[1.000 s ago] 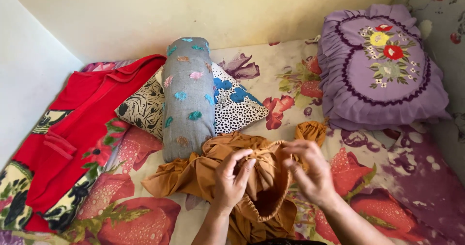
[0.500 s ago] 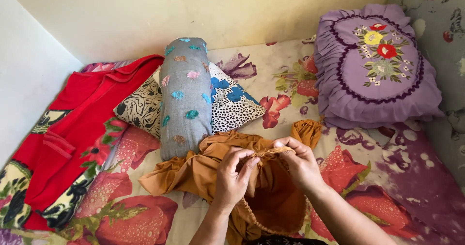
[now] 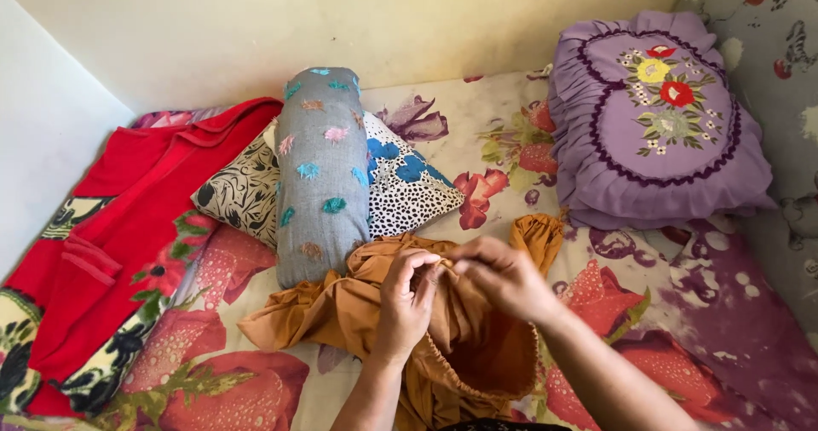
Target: Stuffing a long bolster-style pillow into a brown fabric cover on a bed.
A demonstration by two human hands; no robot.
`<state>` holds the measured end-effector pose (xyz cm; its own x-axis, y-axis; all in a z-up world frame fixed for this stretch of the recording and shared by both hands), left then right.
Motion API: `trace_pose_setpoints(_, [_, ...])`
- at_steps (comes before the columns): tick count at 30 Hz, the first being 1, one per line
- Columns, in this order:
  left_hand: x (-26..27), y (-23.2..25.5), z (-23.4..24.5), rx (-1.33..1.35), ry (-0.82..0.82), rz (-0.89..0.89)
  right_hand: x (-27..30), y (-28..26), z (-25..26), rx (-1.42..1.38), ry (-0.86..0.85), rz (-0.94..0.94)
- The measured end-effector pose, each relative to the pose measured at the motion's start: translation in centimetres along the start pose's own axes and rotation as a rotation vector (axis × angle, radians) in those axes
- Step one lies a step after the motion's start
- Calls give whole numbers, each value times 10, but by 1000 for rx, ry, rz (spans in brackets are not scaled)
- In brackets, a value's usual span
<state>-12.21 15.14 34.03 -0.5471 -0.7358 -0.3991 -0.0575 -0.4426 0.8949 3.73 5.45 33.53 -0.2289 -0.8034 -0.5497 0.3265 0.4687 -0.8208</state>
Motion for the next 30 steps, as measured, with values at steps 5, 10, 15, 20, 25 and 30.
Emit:
trace_pose_setpoints(5, [1, -13, 3, 31, -11, 28, -4, -10, -13, 189, 7, 87])
trace_pose_setpoints(10, [-2, -32, 6, 83, -102, 203, 8, 37, 3, 17, 336, -37])
trace_pose_setpoints(15, [-7, -30, 11, -252, 102, -32, 5, 48, 10, -789, 714, -246])
trace_pose_setpoints(20, [-27, -70, 8, -101, 98, 423, 18, 100, 29, -1018, 763, -169])
trace_pose_setpoints(25, [-37, -129, 10, 282, 117, 652, 10, 76, 56, -1038, 905, -215])
trace_pose_setpoints(30, [-46, -137, 8, 578, 112, 519, 14, 76, 69, -1171, 616, 28])
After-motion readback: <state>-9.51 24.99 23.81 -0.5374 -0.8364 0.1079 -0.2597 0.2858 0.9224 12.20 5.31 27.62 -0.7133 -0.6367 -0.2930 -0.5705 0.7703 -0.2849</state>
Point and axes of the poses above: each hand's wrist, its own x-axis away from the middle knuckle, its own z-axis out of the back of the hand, y = z × x, the point moved 3 cm from there along -x, towards the middle knuckle, and after that the axes turned 15 degrees about z, right-handed, at the moved point
